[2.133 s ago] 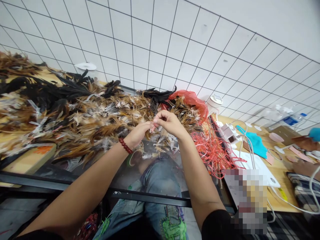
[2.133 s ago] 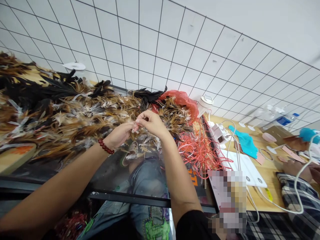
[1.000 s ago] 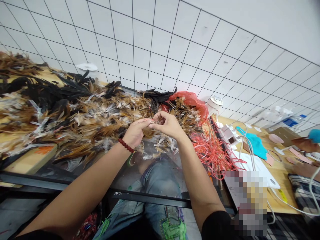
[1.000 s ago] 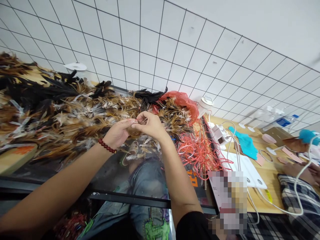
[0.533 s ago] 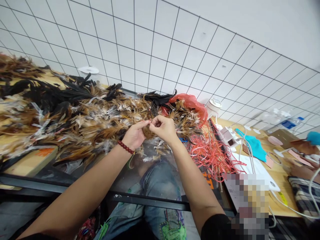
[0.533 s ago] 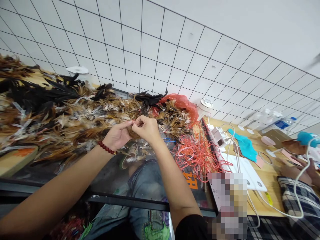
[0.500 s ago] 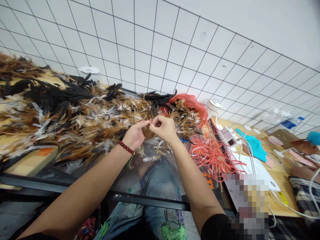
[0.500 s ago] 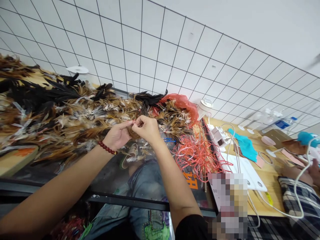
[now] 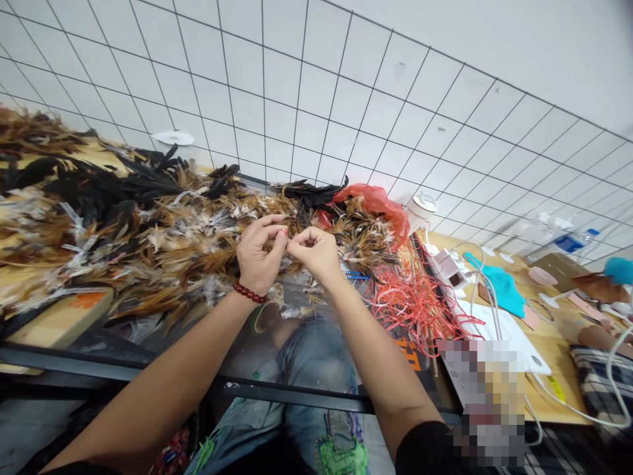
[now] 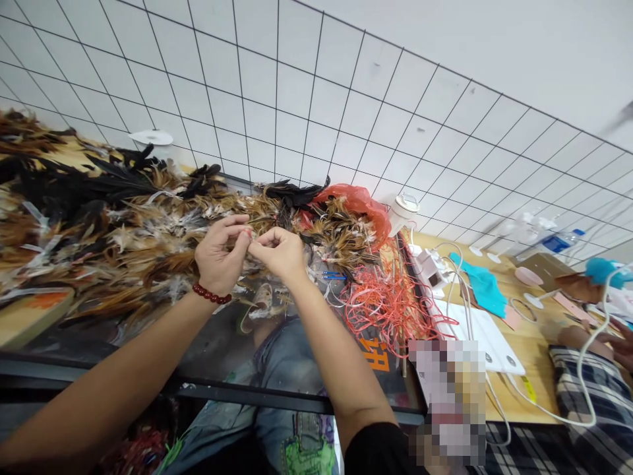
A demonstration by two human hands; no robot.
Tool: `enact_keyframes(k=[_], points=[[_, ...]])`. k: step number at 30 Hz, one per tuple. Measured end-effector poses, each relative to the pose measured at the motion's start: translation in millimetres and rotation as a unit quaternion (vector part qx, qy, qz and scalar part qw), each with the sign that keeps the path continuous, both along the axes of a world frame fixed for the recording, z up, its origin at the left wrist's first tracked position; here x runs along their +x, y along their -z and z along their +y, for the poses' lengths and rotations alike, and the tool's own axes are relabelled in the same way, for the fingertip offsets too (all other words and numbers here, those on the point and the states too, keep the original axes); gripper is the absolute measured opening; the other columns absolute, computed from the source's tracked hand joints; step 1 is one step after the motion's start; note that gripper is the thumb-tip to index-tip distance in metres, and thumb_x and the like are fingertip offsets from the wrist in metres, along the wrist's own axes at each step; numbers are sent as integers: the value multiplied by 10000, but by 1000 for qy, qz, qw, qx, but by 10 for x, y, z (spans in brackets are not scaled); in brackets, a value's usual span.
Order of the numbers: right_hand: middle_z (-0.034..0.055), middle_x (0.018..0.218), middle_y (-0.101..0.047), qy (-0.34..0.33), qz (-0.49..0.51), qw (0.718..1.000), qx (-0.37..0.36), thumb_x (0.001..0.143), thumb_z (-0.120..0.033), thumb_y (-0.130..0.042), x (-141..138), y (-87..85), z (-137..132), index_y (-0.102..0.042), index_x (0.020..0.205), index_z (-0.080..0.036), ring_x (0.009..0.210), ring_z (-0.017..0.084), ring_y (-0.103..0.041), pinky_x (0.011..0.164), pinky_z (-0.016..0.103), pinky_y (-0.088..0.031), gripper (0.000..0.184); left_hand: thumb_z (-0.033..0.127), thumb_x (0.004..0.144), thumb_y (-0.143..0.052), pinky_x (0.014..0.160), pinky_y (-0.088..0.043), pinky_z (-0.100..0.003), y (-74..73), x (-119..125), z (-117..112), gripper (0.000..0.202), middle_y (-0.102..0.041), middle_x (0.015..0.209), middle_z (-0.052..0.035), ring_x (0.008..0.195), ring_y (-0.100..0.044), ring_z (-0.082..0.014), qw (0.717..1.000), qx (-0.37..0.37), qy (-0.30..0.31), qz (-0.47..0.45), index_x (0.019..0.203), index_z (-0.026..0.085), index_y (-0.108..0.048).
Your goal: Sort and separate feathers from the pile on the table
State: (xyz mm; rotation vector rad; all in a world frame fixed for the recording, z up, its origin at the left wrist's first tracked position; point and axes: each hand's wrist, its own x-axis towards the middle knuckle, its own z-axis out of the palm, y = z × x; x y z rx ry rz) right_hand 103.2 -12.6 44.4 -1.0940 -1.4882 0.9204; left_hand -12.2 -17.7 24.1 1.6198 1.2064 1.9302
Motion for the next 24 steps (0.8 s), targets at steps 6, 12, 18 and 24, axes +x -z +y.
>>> enact_keyframes(k=[6, 12, 18, 24], points=[[-31, 599, -574, -104, 3, 995, 4, 649, -418, -736, 188, -89, 24, -589, 677, -168, 531, 77, -472, 537, 215, -403, 292, 352, 812, -648, 687, -465, -247, 33, 26, 24, 173, -674, 790, -12, 716, -607, -144, 989, -73, 64, -112, 900, 214, -704], [-24, 658, -618, -92, 67, 993, -35, 711, -489, -692, 283, -136, 120, -645, 790, -176, 515, 71, -519, 507, 199, -419, 326, 335, 754, -718, 586, -446, -237, 16, 51, 39, 147, -640, 612, 4, 582, -583, -124, 976, -103, 112, -157, 804, 197, -709], [-16, 576, -623, -115, 108, 980, -118, 610, -491, -785, 239, -128, 109, -666, 727, -160, 517, 80, -555, 487, 183, -428, 370, 292, 701, -768, 587, -464, -245, 1, 91, -9, 149, -662, 624, 7, 557, -591, -120, 977, -102, 124, -143, 772, 190, -686], [-12, 600, -641, -180, 128, 954, -202, 566, -378, -840, 363, -198, 98, -641, 710, -149, 504, 63, -538, 499, 179, -464, 337, 260, 709, -766, 584, -462, -257, -45, 99, -40, 158, -644, 642, 8, 546, -572, -117, 963, -124, 179, -158, 745, 186, -630]])
